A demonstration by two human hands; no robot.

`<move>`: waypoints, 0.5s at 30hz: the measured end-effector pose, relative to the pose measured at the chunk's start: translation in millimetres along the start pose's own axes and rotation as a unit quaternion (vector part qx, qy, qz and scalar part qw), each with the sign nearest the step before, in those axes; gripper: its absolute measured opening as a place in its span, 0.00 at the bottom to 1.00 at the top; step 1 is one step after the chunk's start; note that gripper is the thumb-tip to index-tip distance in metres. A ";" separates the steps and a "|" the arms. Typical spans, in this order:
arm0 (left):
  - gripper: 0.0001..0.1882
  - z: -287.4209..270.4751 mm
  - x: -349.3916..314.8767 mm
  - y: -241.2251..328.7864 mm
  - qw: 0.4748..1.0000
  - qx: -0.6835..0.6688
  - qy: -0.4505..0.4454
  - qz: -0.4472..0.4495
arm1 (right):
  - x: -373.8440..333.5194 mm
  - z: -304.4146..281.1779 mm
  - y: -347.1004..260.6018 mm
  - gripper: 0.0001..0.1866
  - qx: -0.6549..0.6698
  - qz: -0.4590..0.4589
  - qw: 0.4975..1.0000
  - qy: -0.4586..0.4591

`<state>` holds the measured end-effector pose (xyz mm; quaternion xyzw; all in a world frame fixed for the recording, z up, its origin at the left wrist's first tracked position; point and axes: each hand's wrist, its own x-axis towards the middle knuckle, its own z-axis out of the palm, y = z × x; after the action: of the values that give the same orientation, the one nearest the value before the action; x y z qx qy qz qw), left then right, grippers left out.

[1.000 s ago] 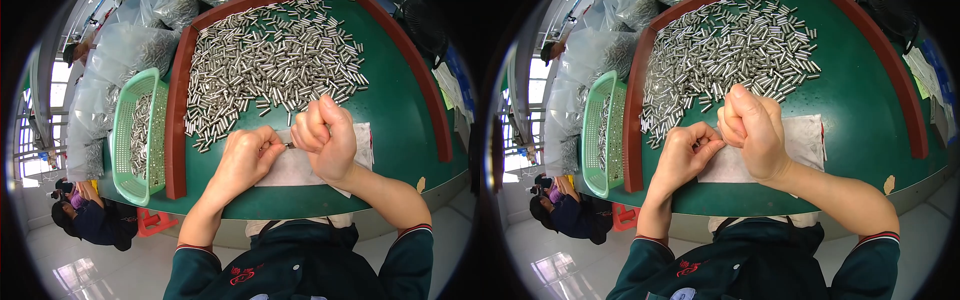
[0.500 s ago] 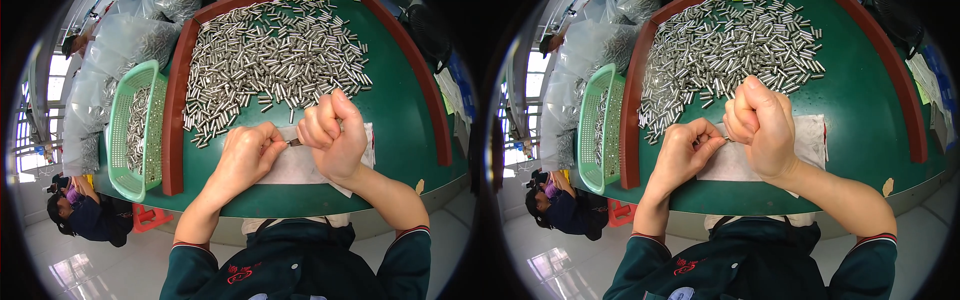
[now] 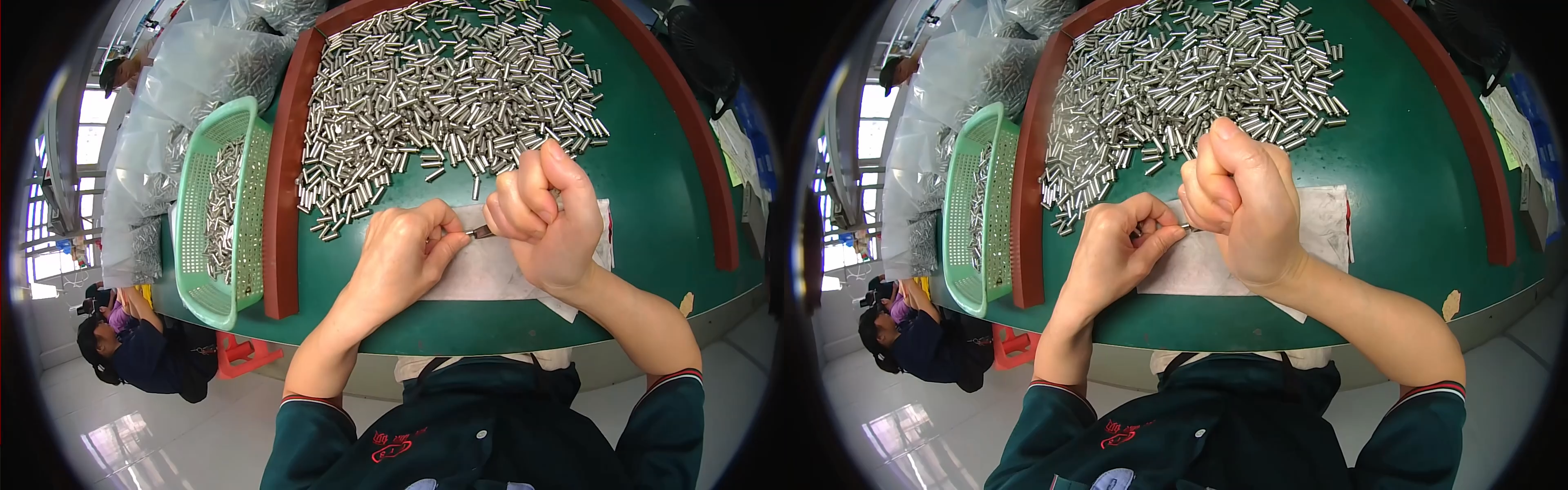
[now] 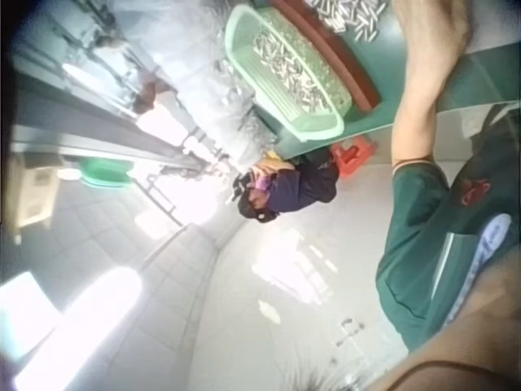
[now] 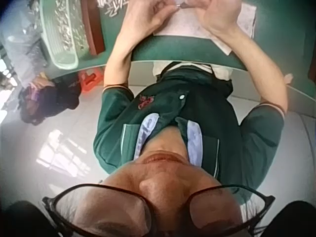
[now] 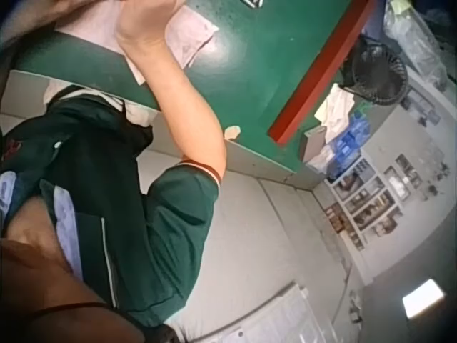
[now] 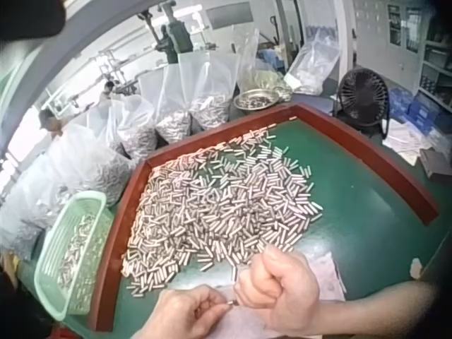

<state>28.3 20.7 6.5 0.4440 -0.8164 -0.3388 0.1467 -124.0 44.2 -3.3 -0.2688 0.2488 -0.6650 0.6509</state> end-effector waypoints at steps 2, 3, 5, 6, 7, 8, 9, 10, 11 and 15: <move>0.06 -0.1 0.3 0.4 1.000 0.002 -0.002 0.000 | -0.1 -0.4 -0.1 0.22 -0.003 0.002 1.000 0.001; 0.06 0.0 0.6 0.5 1.000 0.004 -0.004 -0.001 | 0.0 -0.3 -0.4 0.22 -0.003 0.004 1.000 0.000; 0.06 -0.1 0.2 0.9 1.000 0.001 -0.005 -0.003 | 0.0 -0.1 -0.8 0.22 -0.002 0.005 1.000 -0.001; 0.06 -0.6 -0.3 1.2 1.000 -0.002 -0.006 -0.006 | 0.1 0.1 -1.0 0.22 0.002 0.008 1.000 -0.007; 0.06 -1.1 -0.9 1.5 1.000 -0.001 -0.006 -0.007 | 0.0 0.5 -1.1 0.22 0.005 0.010 1.000 -0.013; 0.06 -1.2 -1.1 1.6 1.000 0.001 -0.006 -0.005 | 0.1 0.6 -1.0 0.22 0.005 0.010 1.000 -0.013; 0.06 -1.3 -1.4 1.5 1.000 0.003 -0.005 -0.005 | 0.1 1.0 -0.8 0.22 0.003 0.011 1.000 -0.012; 0.06 -1.3 -1.9 1.3 1.000 0.003 -0.004 -0.006 | 0.0 1.4 -0.5 0.22 0.000 0.013 1.000 -0.010; 0.06 -0.7 -1.1 1.2 1.000 -0.001 -0.006 -0.004 | 0.0 0.5 -0.4 0.22 -0.001 0.012 1.000 -0.009; 0.05 1.2 0.0 0.9 1.000 -0.010 -0.007 -0.003 | 0.0 -1.1 0.3 0.22 -0.010 0.008 1.000 -0.025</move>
<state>27.1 21.5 6.2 0.4424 -0.8126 -0.3509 0.1444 -124.5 44.1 -4.3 -0.2894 0.2411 -0.6502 0.6598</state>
